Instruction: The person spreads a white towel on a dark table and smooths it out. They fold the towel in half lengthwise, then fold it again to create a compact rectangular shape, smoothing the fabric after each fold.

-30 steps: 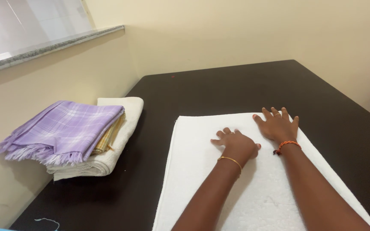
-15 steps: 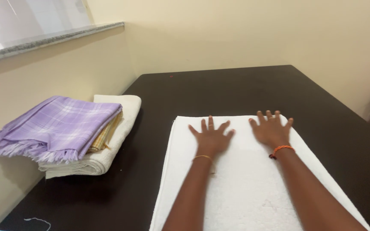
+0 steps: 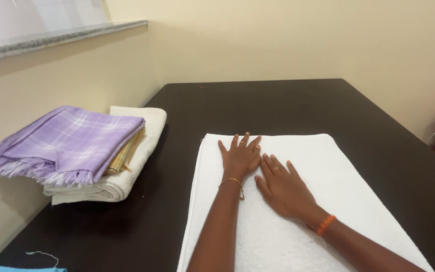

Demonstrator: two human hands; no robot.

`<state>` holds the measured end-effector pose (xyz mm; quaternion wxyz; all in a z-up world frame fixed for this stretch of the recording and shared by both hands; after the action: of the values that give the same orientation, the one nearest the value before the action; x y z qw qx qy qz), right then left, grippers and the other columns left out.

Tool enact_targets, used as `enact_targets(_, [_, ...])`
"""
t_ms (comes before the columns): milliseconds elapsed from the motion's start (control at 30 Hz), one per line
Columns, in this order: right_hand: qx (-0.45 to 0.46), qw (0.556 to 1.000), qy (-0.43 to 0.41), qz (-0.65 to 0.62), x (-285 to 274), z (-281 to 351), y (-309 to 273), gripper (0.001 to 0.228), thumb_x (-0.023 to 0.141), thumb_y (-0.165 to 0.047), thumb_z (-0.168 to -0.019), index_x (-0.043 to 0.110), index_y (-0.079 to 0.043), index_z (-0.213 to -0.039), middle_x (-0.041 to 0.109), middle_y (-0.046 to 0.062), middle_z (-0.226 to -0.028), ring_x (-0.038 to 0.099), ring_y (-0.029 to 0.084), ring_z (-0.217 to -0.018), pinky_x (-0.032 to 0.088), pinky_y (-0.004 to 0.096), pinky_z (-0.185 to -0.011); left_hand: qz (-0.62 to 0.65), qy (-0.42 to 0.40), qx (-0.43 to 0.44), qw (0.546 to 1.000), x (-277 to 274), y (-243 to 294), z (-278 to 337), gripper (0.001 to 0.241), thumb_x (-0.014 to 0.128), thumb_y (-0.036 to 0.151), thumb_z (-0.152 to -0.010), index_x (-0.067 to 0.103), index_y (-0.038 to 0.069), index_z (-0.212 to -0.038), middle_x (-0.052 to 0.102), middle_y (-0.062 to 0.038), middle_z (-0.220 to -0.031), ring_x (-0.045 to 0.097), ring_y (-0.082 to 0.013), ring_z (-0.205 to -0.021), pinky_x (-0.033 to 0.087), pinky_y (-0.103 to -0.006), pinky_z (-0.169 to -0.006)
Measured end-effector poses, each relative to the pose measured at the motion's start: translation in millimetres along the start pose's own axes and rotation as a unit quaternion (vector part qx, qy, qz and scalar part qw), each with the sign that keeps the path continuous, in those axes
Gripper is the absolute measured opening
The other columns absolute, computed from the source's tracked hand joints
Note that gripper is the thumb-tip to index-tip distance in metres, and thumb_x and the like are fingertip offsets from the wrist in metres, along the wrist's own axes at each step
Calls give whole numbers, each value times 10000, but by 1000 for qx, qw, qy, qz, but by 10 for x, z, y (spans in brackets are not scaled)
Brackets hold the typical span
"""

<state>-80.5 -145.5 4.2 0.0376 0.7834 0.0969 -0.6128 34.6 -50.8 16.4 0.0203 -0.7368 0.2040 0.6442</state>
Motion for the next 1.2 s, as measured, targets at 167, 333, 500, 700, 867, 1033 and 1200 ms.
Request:
enact_targets(167, [15,994,-97,-42,-380,310,-115,791,228,-676,-975,188,-194,-1602,179,-9,-1688,102,172,-1569,78,449,-1260,-8,-11,67,998,5,-45,-58,543,229,447,-1046,282,415,-1586,200,94,-1699,136,-220,-1578,0,-723,-1210])
enact_targets(333, [77,993,-89,9,-338,93,444,787,242,-748,-921,233,-350,-1600,165,-58,-1694,114,180,-1567,95,476,-1258,-1,-24,89,996,4,-145,-78,573,242,513,-1034,263,380,-1591,181,83,-1694,123,-203,-1569,3,-693,-1210])
enact_targets(500, [134,988,-73,12,-283,17,932,794,267,-781,-898,243,-396,-1591,157,-90,-1697,107,179,-1570,94,476,-1260,18,-19,120,992,-142,-337,36,619,285,588,-1012,306,353,-1584,213,76,-1692,153,-164,-1569,38,-581,-1250])
enact_targets(700, [131,989,-67,21,-278,35,937,779,265,-770,-917,251,-383,-1593,166,-84,-1694,111,193,-1566,112,463,-1259,7,-18,108,994,-241,-628,193,618,283,594,-1019,306,363,-1591,202,78,-1700,157,-157,-1570,16,-488,-1271])
enact_targets(867, [66,997,23,31,-163,53,862,664,333,-548,-1032,360,-124,-1543,286,144,-1639,198,315,-1547,167,484,-1207,-110,5,20,994,-54,-474,-17,772,351,477,-1035,218,-54,-1578,7,-310,-1671,-121,-516,-1527,-96,-699,-1151])
enact_targets(1033, [-30,995,-43,-85,-212,221,242,556,334,-396,-1040,444,-113,-1505,399,121,-1596,271,273,-1548,127,468,-1284,62,-54,78,994,-130,408,502,764,225,519,-1027,227,-19,-1569,45,-211,-1701,-105,-470,-1548,-77,-700,-1181])
enact_targets(1200, [-69,987,-80,-122,-352,155,329,592,385,-338,-958,454,-139,-1511,388,21,-1621,357,198,-1481,104,512,-1268,84,-39,153,984,-86,547,746,819,183,639,-990,221,110,-1616,152,-163,-1688,49,-347,-1578,-32,-638,-1225])
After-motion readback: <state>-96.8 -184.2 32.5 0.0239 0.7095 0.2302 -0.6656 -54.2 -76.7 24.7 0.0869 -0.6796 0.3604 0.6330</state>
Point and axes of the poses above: each hand's wrist, its own z-axis away from the middle knuckle, its own x-axis out of the palm, y = z × x, the point moved 6 cm from there along -z, towards the middle knuckle
